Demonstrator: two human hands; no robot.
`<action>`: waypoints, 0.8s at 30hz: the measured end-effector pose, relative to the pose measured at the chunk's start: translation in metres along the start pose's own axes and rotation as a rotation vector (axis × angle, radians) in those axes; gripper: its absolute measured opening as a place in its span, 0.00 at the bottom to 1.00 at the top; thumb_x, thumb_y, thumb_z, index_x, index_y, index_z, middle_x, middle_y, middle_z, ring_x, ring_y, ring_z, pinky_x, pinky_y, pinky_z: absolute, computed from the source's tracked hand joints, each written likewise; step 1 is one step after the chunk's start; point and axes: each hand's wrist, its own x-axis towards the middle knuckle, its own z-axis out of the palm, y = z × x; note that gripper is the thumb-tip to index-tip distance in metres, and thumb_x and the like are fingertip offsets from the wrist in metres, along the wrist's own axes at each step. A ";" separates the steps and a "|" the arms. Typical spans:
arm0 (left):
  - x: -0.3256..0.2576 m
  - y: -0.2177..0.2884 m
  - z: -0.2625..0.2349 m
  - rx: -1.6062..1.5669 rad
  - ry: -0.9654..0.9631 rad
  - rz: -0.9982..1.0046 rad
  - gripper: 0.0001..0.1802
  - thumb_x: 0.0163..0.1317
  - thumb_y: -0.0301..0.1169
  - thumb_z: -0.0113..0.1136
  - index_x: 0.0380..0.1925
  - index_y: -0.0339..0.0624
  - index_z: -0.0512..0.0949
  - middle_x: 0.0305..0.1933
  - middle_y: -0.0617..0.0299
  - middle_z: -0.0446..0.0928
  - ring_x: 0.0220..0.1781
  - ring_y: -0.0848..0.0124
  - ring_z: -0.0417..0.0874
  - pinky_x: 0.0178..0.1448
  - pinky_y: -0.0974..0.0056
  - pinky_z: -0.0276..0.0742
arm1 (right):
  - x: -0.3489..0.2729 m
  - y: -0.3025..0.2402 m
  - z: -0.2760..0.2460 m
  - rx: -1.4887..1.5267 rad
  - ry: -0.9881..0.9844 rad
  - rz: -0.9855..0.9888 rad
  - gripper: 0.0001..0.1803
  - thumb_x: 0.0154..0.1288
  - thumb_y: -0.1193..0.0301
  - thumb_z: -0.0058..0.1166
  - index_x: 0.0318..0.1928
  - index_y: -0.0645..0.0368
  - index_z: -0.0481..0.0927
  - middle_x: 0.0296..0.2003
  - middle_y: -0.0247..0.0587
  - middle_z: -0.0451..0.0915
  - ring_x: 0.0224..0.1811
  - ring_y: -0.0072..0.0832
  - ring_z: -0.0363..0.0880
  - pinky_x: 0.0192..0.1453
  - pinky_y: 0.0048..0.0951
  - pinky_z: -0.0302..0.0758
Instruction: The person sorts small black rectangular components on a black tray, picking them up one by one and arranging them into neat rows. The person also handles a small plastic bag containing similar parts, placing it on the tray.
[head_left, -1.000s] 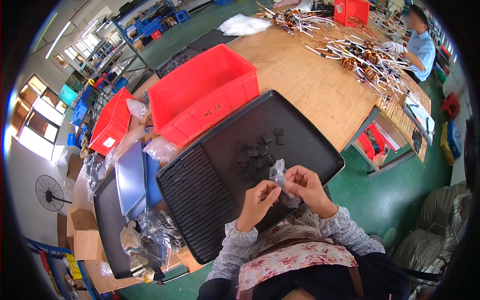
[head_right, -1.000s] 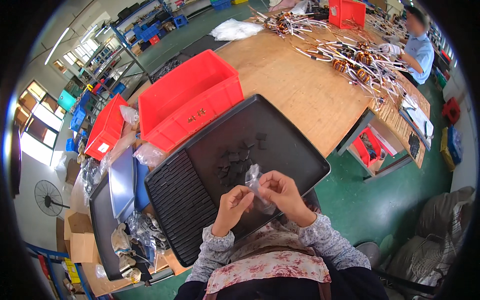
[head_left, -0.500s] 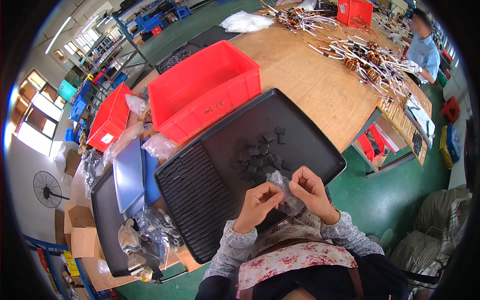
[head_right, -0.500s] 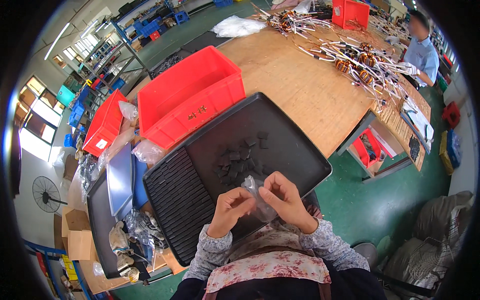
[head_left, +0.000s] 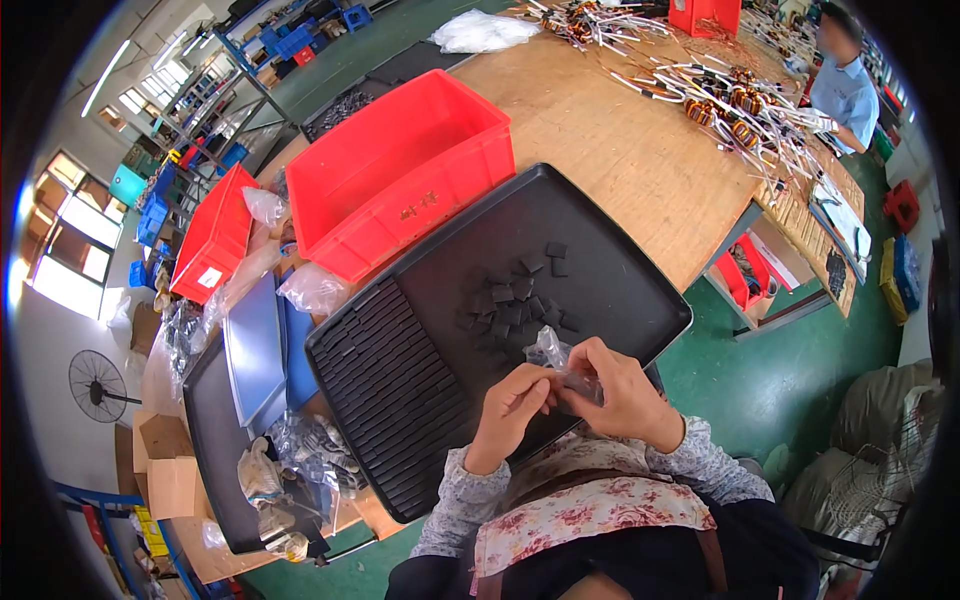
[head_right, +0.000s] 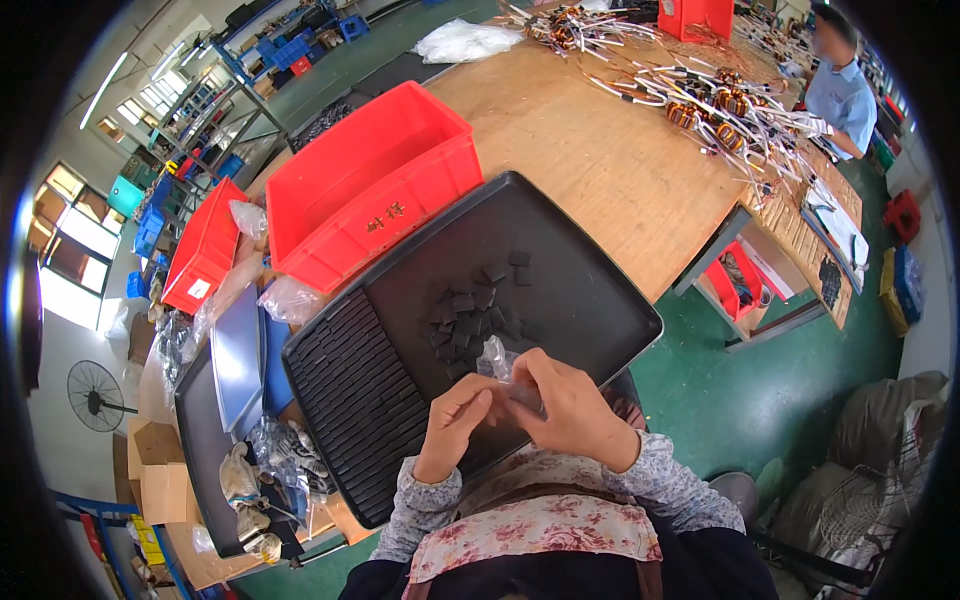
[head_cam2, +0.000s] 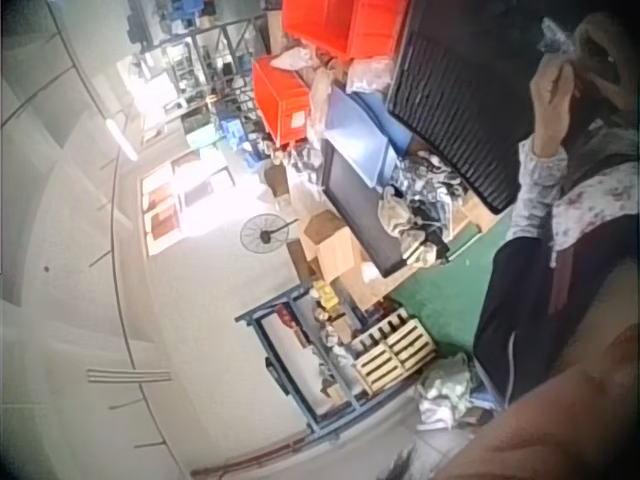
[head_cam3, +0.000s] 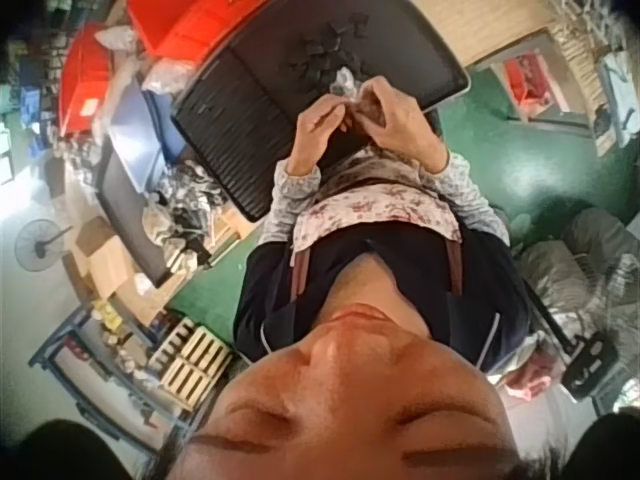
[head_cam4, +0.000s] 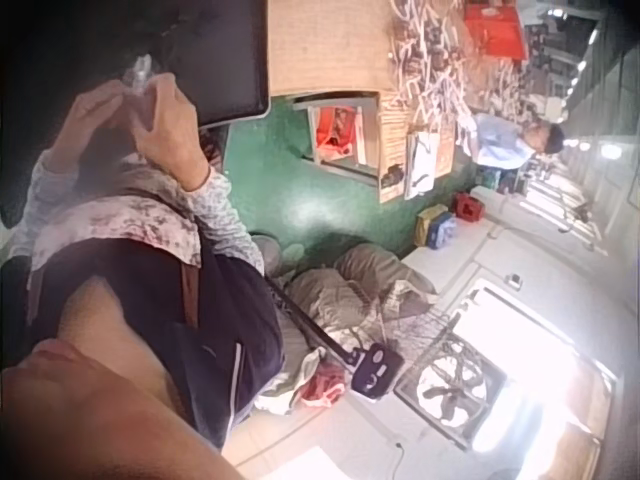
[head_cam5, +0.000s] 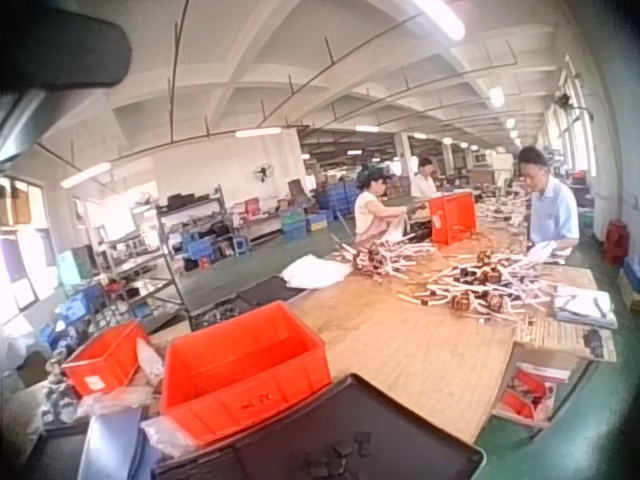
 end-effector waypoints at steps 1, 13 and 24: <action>-0.001 0.002 0.000 0.039 -0.005 0.028 0.13 0.73 0.27 0.50 0.49 0.32 0.80 0.44 0.62 0.78 0.38 0.78 0.76 0.43 0.72 0.72 | 0.000 0.000 0.001 -0.028 0.012 0.001 0.20 0.53 0.77 0.67 0.42 0.60 0.69 0.28 0.45 0.76 0.28 0.36 0.79 0.33 0.33 0.75; 0.029 0.005 -0.008 0.623 0.139 0.391 0.33 0.50 0.28 0.73 0.59 0.41 0.75 0.58 0.54 0.74 0.62 0.58 0.72 0.66 0.58 0.67 | 0.018 0.000 -0.002 -0.495 -0.019 -0.164 0.22 0.53 0.80 0.55 0.51 0.62 0.71 0.19 0.42 0.77 0.21 0.41 0.79 0.26 0.39 0.74; 0.050 -0.037 -0.008 0.139 -0.022 0.146 0.14 0.58 0.29 0.71 0.38 0.38 0.76 0.36 0.69 0.74 0.40 0.80 0.72 0.45 0.72 0.69 | 0.000 0.015 0.014 0.084 0.298 0.011 0.14 0.60 0.85 0.52 0.46 0.62 0.69 0.15 0.36 0.66 0.13 0.31 0.68 0.21 0.27 0.64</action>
